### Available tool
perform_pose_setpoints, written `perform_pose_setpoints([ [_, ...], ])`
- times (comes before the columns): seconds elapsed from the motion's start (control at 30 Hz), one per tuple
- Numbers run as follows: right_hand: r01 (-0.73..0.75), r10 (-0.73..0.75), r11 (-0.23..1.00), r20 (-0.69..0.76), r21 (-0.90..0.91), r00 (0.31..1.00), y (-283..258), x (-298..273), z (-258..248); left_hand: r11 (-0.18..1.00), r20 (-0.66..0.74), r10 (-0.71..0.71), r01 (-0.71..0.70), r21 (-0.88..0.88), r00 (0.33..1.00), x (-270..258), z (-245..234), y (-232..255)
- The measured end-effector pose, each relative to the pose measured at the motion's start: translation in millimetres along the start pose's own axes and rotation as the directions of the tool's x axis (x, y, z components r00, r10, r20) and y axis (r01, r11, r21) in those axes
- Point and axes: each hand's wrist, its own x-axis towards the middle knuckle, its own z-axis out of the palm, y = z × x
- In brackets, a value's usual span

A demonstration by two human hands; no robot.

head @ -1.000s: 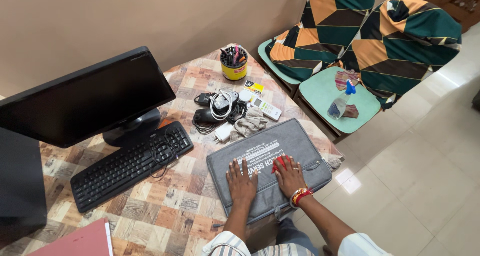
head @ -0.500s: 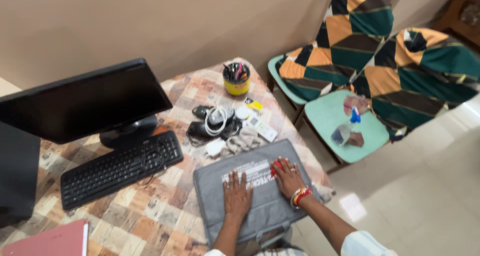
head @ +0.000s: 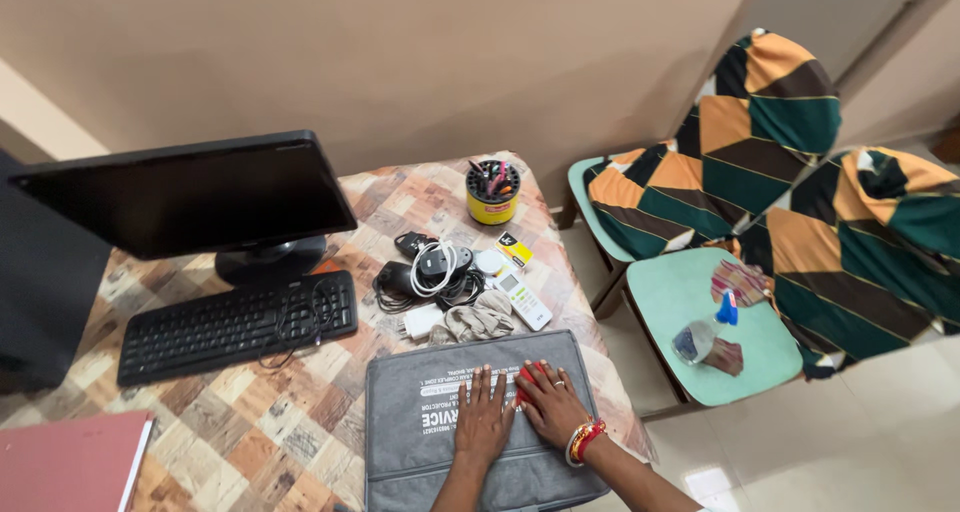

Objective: The person wipes a stack of pink folders, a gray laptop bag, a computer keyboard, a monitor, and a computer tower using a red cloth. The person moves the folders and bag to access the desk surface and then wipes the electronic equipment.

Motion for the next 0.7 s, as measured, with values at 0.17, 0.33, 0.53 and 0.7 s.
perform_pose_setpoints([
  [0.17, 0.042, -0.042, 0.999, -0.007, -0.008, 0.999, 4, 2, 0, 1.000, -0.042, 0.000, 0.000, 0.014, 0.999, -3, 2, 1],
  [0.33, 0.056, -0.056, 0.998, -0.010, -0.028, 0.998, 6, 2, 4, 1.000, -0.088, 0.010, -0.009, 0.011, 0.996, -5, 4, 2],
  [0.53, 0.112, -0.113, 0.994, 0.006, 0.010, 0.994, 15, 2, 3, 0.999, -0.090, 0.002, 0.001, 0.035, 0.996, -5, 5, 1],
  [0.7, 0.209, -0.209, 0.978, 0.012, -0.003, 0.978, 31, 6, -6, 0.993, -0.072, -0.099, 0.103, 0.062, 0.993, 4, 14, 19],
])
